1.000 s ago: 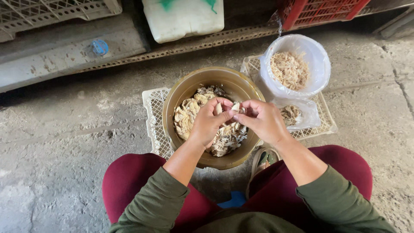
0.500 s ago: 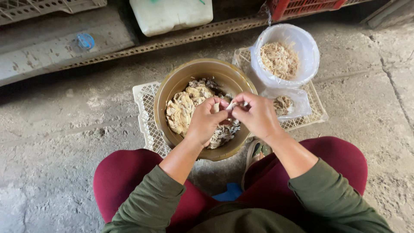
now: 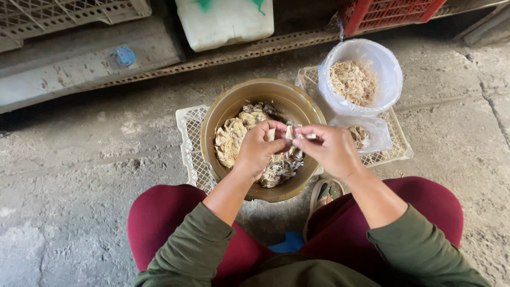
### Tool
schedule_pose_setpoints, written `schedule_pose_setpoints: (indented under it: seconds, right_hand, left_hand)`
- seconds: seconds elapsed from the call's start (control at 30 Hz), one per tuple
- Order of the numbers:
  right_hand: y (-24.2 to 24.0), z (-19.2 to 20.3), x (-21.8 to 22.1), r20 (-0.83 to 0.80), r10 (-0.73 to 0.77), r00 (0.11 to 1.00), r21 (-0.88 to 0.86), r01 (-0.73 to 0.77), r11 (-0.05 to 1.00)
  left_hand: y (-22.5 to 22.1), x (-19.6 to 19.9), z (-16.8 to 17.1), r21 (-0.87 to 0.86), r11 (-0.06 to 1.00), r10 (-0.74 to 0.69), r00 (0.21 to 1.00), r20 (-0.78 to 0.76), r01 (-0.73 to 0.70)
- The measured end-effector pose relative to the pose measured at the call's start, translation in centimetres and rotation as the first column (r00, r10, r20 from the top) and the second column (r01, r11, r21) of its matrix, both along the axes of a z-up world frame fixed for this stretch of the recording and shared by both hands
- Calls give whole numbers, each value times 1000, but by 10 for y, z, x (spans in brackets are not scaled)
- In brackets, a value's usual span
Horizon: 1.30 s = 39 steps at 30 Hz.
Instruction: The person sits on the floor and uses both hands to pull apart cooked chicken pieces from a brown bowl, separating the meat into smaller shreds and placing them into a white bowl lined with a plastic bag.
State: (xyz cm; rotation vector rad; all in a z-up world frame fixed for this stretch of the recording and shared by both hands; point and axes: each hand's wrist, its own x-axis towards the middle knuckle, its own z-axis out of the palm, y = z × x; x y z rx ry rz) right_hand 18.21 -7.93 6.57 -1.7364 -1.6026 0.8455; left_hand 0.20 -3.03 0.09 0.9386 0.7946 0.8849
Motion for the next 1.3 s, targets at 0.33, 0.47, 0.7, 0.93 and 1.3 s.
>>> schedule_pose_setpoints:
  seconds: [0.33,0.47,0.7,0.93,1.3]
  right_hand:
    - [5,-7,2,51,60,997,-80,-55,995]
    - [11,-14,4,-14,58,998,-70,-58,996]
    - [27,-34,9,12,7,1000,-130,-5,992]
    - [44,-26,31,-152,-170,974,-191,139,972]
    - [35,-13,17,51,-17,999,-320,33,947]
  left_hand:
    - [3,-2,3,-94,993,-81,989,-125,70]
    - [5,4,-3,-130,987,-106,991,-84,95]
    - [11,10,-18,-178,972,-155,988,21,156]
    - [19,7,-14,-134,974,-179,984,23,180]
    - [19,12,-7,-63,993,-108,989,-97,103]
